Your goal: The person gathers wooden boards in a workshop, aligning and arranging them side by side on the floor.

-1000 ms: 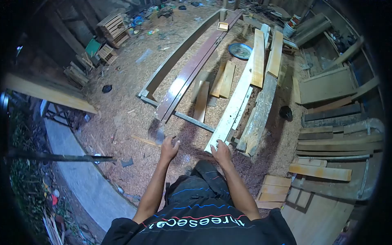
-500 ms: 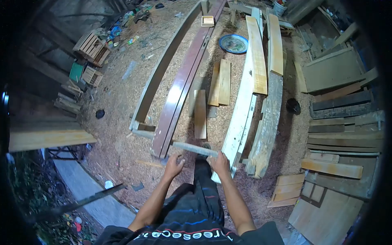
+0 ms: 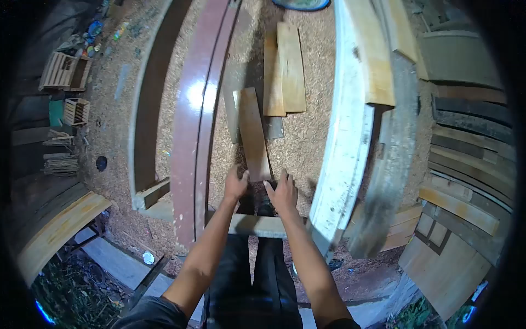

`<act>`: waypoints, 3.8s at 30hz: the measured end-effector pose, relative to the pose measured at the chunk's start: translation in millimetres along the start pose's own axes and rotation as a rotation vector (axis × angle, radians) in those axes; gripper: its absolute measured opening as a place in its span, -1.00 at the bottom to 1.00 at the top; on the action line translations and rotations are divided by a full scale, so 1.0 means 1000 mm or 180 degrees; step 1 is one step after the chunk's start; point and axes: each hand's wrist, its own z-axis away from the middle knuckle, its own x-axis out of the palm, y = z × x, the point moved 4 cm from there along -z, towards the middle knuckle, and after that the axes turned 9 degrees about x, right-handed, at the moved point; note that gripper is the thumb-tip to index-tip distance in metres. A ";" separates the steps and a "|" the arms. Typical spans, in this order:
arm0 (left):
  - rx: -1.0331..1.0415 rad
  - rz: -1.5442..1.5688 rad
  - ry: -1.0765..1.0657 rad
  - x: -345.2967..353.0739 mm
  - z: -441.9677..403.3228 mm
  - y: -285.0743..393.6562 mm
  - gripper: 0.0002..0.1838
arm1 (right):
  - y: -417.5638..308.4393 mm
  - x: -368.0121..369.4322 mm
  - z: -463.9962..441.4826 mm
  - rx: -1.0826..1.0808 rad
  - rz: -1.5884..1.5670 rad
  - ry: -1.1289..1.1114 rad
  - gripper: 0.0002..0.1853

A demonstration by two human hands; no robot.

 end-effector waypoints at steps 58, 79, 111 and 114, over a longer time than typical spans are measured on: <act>-0.0675 -0.0655 0.0119 0.137 -0.194 -0.106 0.41 | 0.054 0.096 -0.349 0.1476 0.0547 0.0148 0.25; 0.0744 0.0100 0.0490 -0.039 -0.052 0.139 0.46 | -0.050 -0.121 -0.089 -0.0128 -0.2621 0.0026 0.12; 0.2808 0.0605 -0.1153 -0.175 0.212 0.375 0.41 | 0.034 -0.254 0.357 0.0768 -0.3037 0.2175 0.49; 0.2914 0.0291 -0.1367 -0.153 0.251 0.390 0.42 | 0.052 -0.263 0.394 0.0885 -0.3109 0.2426 0.48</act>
